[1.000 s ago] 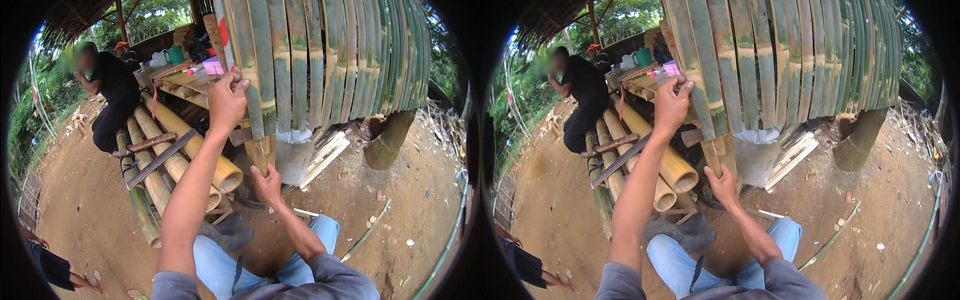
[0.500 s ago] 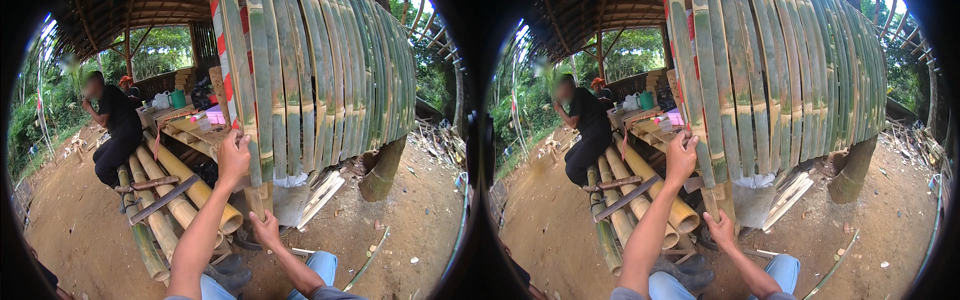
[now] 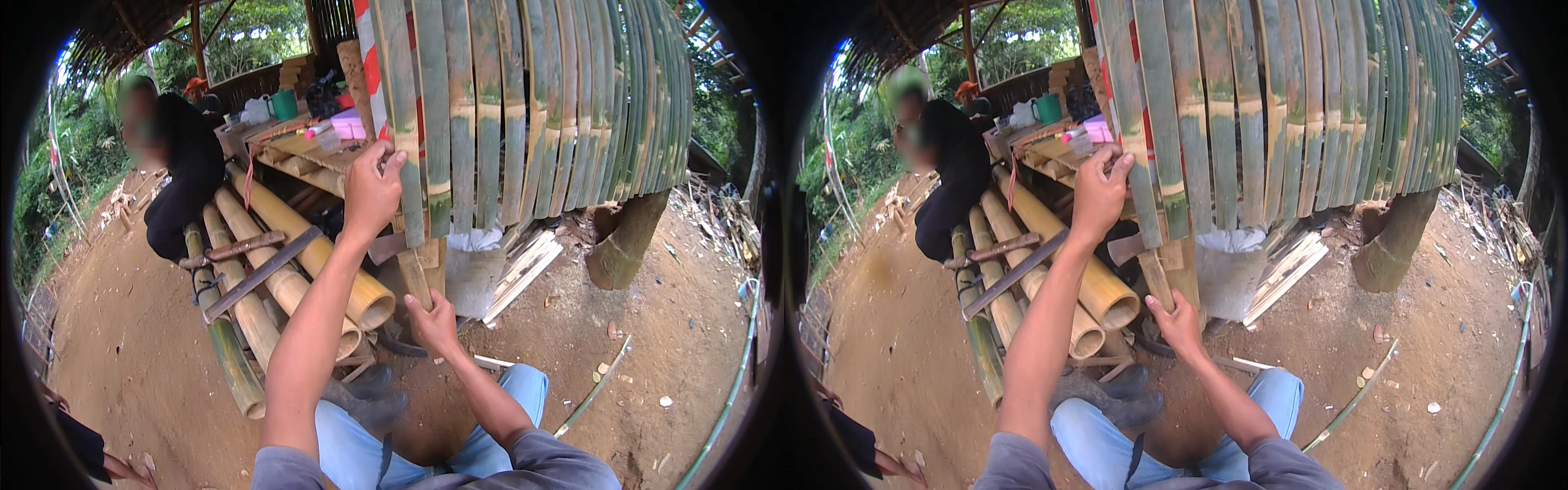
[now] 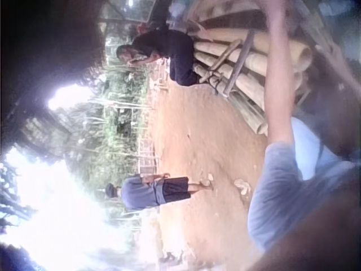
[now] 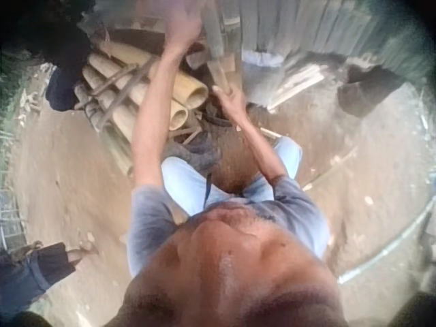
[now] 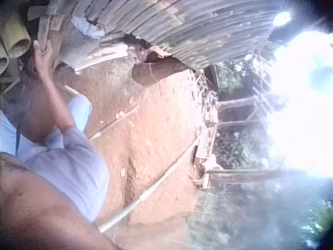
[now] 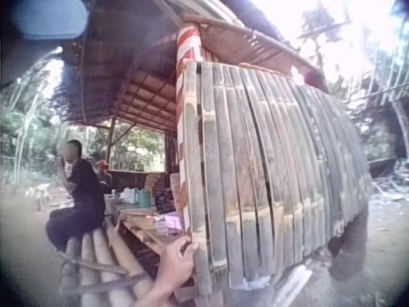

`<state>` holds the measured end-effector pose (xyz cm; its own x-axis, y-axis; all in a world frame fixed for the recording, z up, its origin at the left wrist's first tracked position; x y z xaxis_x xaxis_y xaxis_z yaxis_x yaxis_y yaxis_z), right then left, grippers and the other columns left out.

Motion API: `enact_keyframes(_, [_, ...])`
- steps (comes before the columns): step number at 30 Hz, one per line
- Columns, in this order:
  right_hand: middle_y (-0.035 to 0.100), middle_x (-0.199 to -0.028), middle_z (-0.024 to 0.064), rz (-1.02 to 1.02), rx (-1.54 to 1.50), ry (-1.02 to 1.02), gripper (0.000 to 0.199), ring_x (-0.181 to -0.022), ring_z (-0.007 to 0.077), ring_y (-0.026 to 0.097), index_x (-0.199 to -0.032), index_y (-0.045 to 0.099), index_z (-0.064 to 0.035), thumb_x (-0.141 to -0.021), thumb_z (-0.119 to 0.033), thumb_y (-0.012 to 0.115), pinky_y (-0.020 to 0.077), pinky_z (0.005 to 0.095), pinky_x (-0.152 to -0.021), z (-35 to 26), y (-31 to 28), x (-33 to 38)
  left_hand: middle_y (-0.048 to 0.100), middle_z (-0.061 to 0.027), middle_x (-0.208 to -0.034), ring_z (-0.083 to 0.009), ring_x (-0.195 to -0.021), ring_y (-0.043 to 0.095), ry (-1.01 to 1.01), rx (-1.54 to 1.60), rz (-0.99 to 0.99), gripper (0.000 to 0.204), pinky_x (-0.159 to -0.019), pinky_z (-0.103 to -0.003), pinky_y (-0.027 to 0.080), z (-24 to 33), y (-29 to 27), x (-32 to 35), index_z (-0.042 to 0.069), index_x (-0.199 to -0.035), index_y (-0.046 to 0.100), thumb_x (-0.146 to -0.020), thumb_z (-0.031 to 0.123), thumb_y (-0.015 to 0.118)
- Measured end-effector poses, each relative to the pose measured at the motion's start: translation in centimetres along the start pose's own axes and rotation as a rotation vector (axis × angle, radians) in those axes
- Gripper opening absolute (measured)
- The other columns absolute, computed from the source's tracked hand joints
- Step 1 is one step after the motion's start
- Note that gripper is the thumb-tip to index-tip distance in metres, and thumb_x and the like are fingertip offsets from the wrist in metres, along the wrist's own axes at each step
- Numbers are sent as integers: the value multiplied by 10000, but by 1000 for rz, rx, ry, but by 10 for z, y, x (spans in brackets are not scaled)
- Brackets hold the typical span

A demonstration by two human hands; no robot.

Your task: The person uses a small axe to split and shape bamboo poles while constructing a bamboo wall or fence. They repeatedly strike the bamboo to create flat surfaces and fit the pieces together, occasionally adjusting the position of the poles.

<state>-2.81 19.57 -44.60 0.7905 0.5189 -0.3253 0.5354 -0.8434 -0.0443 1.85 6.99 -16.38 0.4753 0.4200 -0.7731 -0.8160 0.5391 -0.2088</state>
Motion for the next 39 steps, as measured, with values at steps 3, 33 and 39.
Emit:
enact_keyframes(3, [555,-561,-13,-13,-17,48,435,-453,58,467,-1079,650,3,-922,-395,728,363,282,-430,9,-1,7,569,22,-783,-55,-713,554,-11,19,-71,181,-577,-244,540,-4,3,-1,-1,-956,612,-1007,172,595])
enact_keyframes(33, [577,-720,-17,315,184,-341,203,-615,66,523,-1004,636,0,-921,-165,720,428,257,-549,-158,-56,-45,700,-186,-816,-398,-812,677,27,41,-8,161,-694,-468,508,7,-12,0,24,-944,649,-878,170,668])
enact_keyframes(39, [633,-775,28,280,124,-407,228,-702,80,548,-1014,629,12,-916,-165,735,456,277,-623,-177,-40,-74,687,-225,-845,-464,-856,648,-7,1,-64,123,-718,-531,500,14,-8,3,45,-964,642,-865,113,615])
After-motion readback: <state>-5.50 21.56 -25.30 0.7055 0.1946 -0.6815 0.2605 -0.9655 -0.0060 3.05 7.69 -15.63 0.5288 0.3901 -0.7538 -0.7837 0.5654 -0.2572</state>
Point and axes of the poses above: each hand's wrist, its own x-axis away from the middle knuckle, its own y-axis out of the palm, z = x × y, the point moved 10 cm from there along -x, towards the middle knuckle
